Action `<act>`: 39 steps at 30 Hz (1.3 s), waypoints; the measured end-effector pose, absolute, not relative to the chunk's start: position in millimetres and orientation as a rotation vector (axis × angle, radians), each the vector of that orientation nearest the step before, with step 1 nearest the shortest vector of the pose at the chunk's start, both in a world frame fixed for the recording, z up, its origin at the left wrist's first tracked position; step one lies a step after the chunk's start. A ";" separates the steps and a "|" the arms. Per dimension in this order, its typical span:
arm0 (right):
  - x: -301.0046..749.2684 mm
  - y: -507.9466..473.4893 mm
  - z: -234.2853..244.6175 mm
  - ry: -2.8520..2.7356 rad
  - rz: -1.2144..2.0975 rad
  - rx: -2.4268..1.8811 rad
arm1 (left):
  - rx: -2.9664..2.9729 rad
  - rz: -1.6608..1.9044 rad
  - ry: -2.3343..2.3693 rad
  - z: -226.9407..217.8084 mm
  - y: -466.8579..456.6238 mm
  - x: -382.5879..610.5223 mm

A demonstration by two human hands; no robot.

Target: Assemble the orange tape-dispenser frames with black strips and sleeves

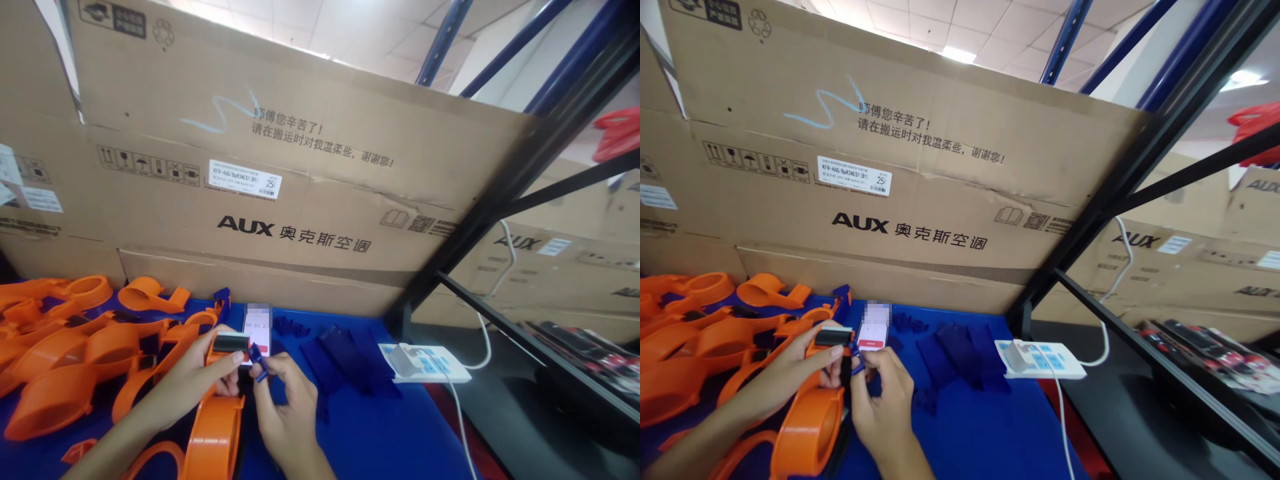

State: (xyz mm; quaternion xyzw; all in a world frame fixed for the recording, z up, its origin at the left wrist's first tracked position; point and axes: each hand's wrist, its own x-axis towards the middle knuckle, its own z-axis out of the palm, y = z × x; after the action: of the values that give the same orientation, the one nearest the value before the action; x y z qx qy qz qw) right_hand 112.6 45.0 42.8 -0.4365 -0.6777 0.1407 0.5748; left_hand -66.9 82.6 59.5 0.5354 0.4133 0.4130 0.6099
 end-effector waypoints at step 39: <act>116.0 46.8 47.3 -1.667 0.376 -1.143 | 1.337 0.881 0.885 61.3 79.2 -68.4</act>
State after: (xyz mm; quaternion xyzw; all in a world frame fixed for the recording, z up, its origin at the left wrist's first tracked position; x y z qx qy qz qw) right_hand 116.0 46.8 47.3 -0.4762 -0.6943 0.1565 0.5164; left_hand -68.4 79.2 61.3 0.5791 0.3834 0.3815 0.6099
